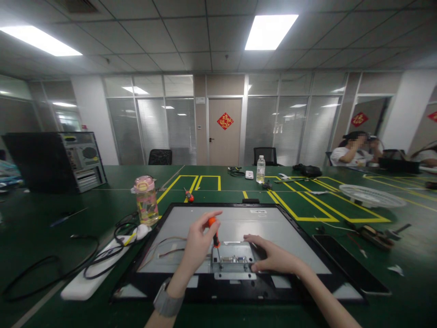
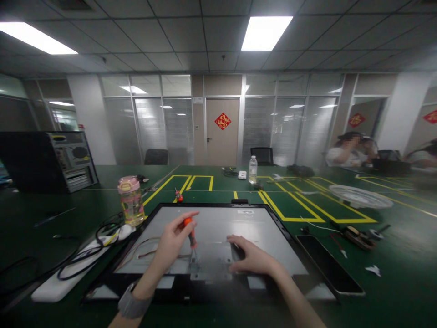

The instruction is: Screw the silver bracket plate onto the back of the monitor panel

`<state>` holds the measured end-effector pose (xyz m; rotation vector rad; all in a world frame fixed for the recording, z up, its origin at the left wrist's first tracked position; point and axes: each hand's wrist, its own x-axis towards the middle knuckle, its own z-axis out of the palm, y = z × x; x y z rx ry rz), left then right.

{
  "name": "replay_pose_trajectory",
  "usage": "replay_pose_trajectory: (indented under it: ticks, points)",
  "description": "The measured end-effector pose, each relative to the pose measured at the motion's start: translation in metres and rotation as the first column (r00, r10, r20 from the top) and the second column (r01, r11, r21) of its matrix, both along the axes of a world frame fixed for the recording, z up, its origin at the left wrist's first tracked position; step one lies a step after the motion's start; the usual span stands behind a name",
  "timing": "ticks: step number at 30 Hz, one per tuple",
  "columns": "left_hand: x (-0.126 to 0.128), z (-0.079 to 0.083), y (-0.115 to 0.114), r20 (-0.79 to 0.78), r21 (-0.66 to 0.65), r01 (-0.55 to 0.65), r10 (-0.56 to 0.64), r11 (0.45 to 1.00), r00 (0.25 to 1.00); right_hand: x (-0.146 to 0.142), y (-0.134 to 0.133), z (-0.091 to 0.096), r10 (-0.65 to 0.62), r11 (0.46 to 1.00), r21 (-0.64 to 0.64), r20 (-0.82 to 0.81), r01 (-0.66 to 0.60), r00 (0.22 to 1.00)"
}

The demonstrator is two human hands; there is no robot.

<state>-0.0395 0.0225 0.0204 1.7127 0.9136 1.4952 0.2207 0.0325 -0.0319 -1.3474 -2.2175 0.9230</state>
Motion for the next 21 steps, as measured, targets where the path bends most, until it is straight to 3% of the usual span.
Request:
replay_pose_trajectory:
  ticks: [3,10,21]
  points:
    - [0.0011,-0.0004,-0.0022,0.019,-0.061,0.039,-0.038,0.997,0.999,0.0006,0.0002,-0.0005,0.0,1.0,0.001,0.003,0.0,1.0]
    - [0.0045,-0.001,-0.0014,-0.048,0.085,-0.083,0.087,0.993,0.995,-0.0006,0.0002,0.0015,-0.001,1.0,0.009,0.018,0.001,1.0]
    - [0.0022,-0.0006,0.0008,0.013,0.12,-0.113,0.112,0.986,0.994,-0.0035,-0.0026,0.0061,-0.007,1.0,-0.006,0.009,0.007,1.0]
